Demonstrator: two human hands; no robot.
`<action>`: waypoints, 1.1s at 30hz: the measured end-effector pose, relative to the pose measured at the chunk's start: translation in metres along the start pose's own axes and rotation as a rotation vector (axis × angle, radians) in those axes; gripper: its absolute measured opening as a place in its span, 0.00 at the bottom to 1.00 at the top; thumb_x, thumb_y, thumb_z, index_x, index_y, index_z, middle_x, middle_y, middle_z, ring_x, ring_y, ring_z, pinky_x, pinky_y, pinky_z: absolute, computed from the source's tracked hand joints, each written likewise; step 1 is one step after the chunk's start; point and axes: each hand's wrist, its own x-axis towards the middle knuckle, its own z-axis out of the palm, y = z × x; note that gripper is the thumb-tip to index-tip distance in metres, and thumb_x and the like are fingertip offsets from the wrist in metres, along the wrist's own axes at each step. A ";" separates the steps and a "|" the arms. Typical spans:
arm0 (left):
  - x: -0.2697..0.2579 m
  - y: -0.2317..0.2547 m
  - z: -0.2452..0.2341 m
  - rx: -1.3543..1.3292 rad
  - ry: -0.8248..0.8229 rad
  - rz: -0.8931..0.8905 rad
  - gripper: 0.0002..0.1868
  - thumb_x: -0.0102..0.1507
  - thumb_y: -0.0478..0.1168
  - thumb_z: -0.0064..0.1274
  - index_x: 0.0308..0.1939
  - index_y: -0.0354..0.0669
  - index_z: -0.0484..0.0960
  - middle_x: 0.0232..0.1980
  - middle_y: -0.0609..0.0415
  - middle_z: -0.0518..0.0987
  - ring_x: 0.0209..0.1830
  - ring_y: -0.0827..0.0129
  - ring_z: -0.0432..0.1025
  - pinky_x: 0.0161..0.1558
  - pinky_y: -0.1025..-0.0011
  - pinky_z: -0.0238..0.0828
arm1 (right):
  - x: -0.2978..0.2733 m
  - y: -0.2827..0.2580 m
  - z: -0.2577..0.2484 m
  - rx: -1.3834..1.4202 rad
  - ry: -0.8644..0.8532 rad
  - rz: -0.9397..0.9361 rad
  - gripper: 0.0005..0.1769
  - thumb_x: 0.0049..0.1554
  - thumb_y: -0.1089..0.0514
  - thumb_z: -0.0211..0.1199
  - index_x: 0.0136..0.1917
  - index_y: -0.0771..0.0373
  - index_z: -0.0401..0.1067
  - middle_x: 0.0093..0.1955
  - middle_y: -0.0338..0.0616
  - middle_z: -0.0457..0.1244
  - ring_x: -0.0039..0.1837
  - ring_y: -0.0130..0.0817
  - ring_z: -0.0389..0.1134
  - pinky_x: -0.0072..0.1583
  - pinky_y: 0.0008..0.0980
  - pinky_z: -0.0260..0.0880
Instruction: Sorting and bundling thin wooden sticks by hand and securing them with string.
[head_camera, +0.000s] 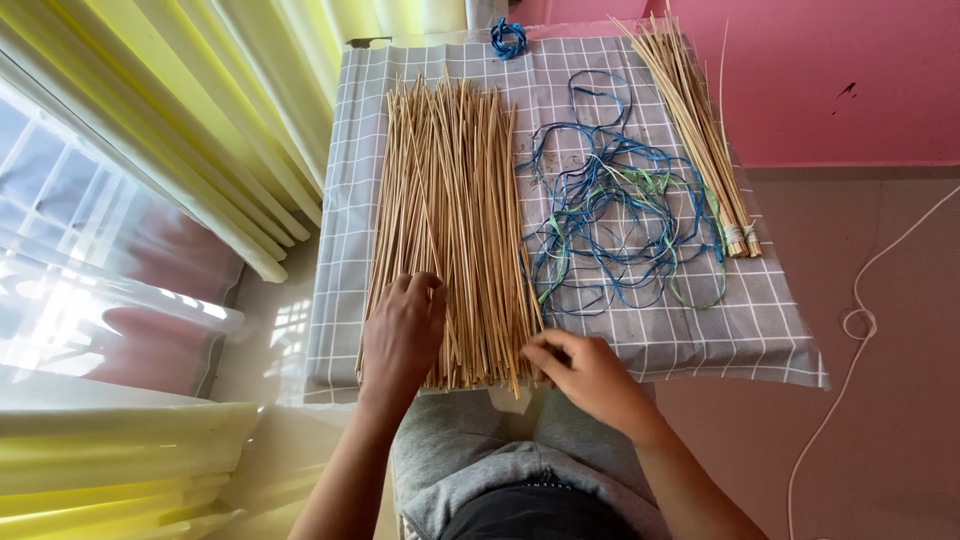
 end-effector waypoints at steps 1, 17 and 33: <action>0.009 0.001 0.005 0.000 0.000 0.002 0.14 0.74 0.50 0.41 0.54 0.51 0.79 0.40 0.52 0.81 0.37 0.64 0.78 0.38 0.66 0.73 | 0.009 -0.006 0.002 0.000 0.002 0.000 0.15 0.64 0.50 0.60 0.54 0.62 0.80 0.35 0.46 0.73 0.38 0.33 0.74 0.43 0.32 0.76; 0.050 -0.024 0.046 0.229 -0.098 -0.104 0.18 0.73 0.48 0.36 0.46 0.40 0.76 0.27 0.57 0.73 0.20 0.73 0.65 0.23 0.74 0.60 | 0.077 0.002 0.038 -0.505 0.174 -0.106 0.13 0.64 0.47 0.59 0.49 0.58 0.73 0.40 0.49 0.71 0.45 0.51 0.75 0.44 0.46 0.76; 0.023 -0.009 0.013 0.082 -0.102 -0.165 0.17 0.73 0.48 0.33 0.44 0.43 0.75 0.30 0.51 0.78 0.28 0.63 0.76 0.32 0.66 0.73 | 0.063 0.004 0.032 0.490 0.251 -0.018 0.10 0.61 0.60 0.61 0.43 0.70 0.72 0.28 0.56 0.66 0.23 0.35 0.65 0.23 0.26 0.62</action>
